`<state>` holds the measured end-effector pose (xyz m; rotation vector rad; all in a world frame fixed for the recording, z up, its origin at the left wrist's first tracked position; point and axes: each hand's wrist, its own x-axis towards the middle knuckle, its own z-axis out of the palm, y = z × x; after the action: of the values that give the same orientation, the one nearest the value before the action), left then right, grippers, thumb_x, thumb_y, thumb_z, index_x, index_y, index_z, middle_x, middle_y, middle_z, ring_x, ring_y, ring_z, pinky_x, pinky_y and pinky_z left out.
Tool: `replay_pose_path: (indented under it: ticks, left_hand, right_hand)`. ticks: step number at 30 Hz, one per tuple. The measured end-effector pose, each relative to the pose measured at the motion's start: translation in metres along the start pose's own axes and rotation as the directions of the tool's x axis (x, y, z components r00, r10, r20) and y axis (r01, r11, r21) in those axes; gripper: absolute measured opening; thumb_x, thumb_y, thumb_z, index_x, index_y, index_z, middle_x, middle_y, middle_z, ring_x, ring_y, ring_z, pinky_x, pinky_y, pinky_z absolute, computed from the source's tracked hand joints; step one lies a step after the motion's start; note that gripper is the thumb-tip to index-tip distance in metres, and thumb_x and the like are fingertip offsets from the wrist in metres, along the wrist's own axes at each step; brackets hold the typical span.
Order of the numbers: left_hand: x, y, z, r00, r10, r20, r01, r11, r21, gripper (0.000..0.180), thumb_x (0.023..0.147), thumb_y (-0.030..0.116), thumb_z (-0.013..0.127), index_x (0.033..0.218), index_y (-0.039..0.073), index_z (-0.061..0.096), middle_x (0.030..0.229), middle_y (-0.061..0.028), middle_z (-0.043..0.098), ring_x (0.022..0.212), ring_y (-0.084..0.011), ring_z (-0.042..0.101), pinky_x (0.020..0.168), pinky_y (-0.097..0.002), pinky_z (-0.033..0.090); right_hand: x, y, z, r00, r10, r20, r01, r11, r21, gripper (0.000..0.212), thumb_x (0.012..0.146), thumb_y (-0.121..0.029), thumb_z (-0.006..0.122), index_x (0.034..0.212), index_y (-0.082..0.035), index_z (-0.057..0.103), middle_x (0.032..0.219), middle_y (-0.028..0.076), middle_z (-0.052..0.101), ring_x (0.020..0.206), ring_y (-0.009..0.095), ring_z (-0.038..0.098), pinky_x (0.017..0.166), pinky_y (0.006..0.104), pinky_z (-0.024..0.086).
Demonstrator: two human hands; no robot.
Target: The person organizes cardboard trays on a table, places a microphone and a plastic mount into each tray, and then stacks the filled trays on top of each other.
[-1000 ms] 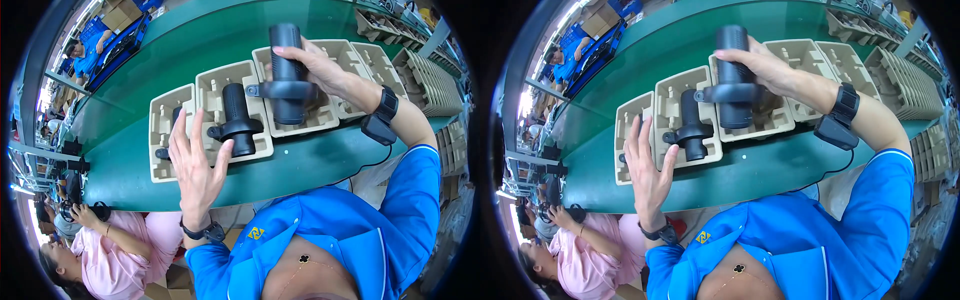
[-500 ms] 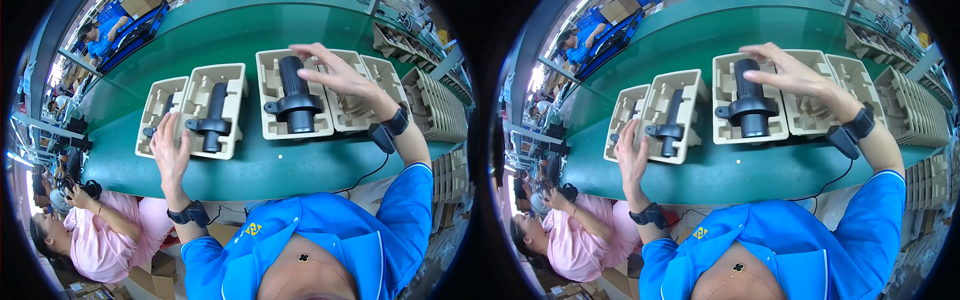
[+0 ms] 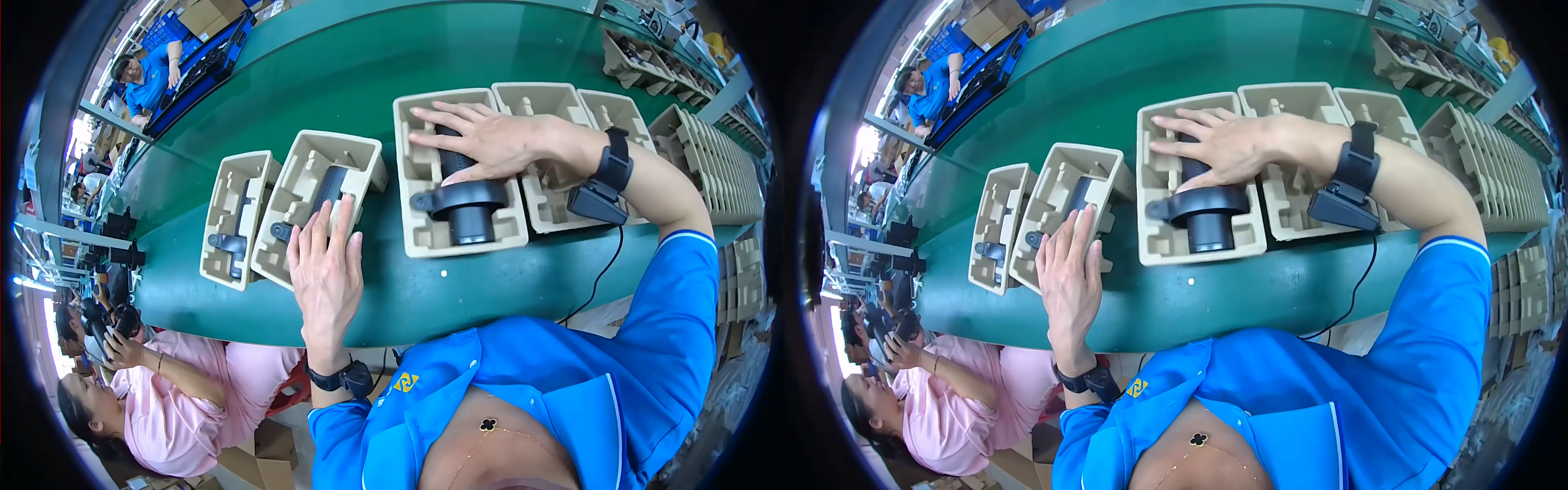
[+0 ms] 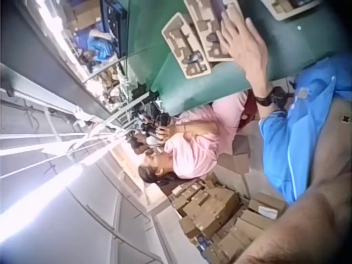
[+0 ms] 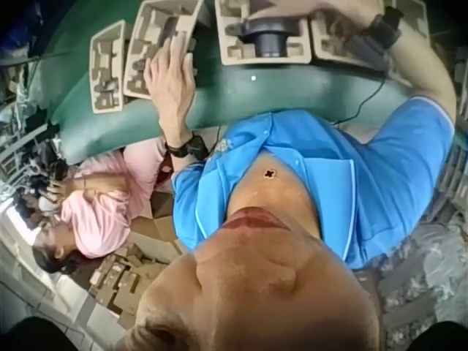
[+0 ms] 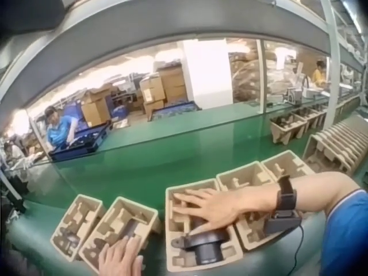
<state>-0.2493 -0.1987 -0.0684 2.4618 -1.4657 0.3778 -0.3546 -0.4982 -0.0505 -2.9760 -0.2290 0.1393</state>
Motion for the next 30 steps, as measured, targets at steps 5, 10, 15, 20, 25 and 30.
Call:
replay_pose_path:
  ticks: [5, 10, 15, 20, 25, 30]
  left_hand:
    - [0.0, -0.001, 0.003, 1.0, -0.019, -0.003, 0.019, 1.0, 0.004, 0.045, 0.096, 0.019, 0.053, 0.141, 0.019, 0.047, 0.13, -0.0145, 0.055, 0.122, -0.0291, 0.052, 0.108, -0.0476, 0.031]
    - [0.003, 0.003, 0.004, 1.0, -0.026, -0.001, 0.026, 1.0, 0.001, 0.045, 0.097, 0.019, 0.052, 0.142, 0.019, 0.046, 0.127, -0.0138, 0.057, 0.122, -0.0287, 0.052, 0.108, -0.0475, 0.032]
    - [0.009, 0.008, 0.01, 0.997, -0.074, -0.032, 0.074, 0.997, 0.004, 0.045, 0.097, 0.018, 0.051, 0.142, 0.018, 0.046, 0.127, -0.014, 0.057, 0.12, -0.0285, 0.052, 0.108, -0.0477, 0.032]
    - [0.014, 0.015, 0.012, 0.993, -0.108, -0.04, 0.109, 0.994, 0.015, 0.044, 0.097, 0.016, 0.051, 0.141, 0.018, 0.047, 0.126, -0.0134, 0.057, 0.119, -0.0279, 0.052, 0.108, -0.0485, 0.03]
    - [0.051, 0.008, 0.029, 0.999, 0.018, -0.036, -0.019, 1.0, -0.017, 0.045, 0.096, 0.013, 0.051, 0.141, 0.017, 0.047, 0.125, -0.0114, 0.058, 0.118, -0.027, 0.052, 0.107, -0.049, 0.03]
    - [0.14, -0.003, 0.056, 0.954, 0.299, -0.022, -0.3, 0.946, -0.126, 0.047, 0.093, 0.01, 0.054, 0.139, 0.016, 0.048, 0.123, -0.01, 0.059, 0.115, -0.0265, 0.053, 0.106, -0.048, 0.031]
  right_hand:
    - [0.001, 0.006, 0.014, 0.998, -0.003, -0.061, -0.001, 0.998, -0.059, 0.079, 0.089, -0.05, 0.061, 0.151, -0.016, 0.025, 0.157, 0.019, 0.017, 0.144, 0.037, 0.017, 0.117, 0.0481, 0.021]
    - [0.011, 0.044, -0.018, 0.933, 0.168, -0.319, -0.179, 0.984, -0.004, 0.071, 0.092, -0.05, 0.056, 0.144, -0.006, 0.035, 0.141, 0.024, 0.044, 0.133, 0.039, 0.039, 0.109, 0.0435, 0.035]
    - [0.036, 0.086, -0.025, 0.864, 0.448, 0.231, -0.487, 0.859, 0.155, 0.053, 0.089, -0.047, 0.06, 0.106, 0.003, 0.065, 0.096, 0.021, 0.069, 0.094, 0.036, 0.067, 0.083, 0.0435, 0.053]
    - [0.02, 0.154, -0.013, 0.772, 0.612, -0.174, -0.612, 0.789, 0.06, 0.035, 0.091, -0.031, 0.056, 0.103, 0.0, 0.064, 0.094, 0.021, 0.068, 0.087, 0.034, 0.068, 0.076, 0.0429, 0.055]
    - [-0.031, 0.225, -0.014, 0.504, 0.863, -0.025, -0.814, 0.485, 0.319, 0.033, 0.09, -0.022, 0.052, 0.117, -0.004, 0.06, 0.095, 0.018, 0.068, 0.088, 0.03, 0.069, 0.063, 0.0393, 0.059]
    - [-0.081, 0.248, -0.017, 0.354, 0.932, -0.08, -0.83, 0.353, 0.433, 0.042, 0.091, -0.025, 0.052, 0.127, -0.005, 0.055, 0.108, 0.021, 0.065, 0.094, 0.031, 0.067, 0.06, 0.0379, 0.06]
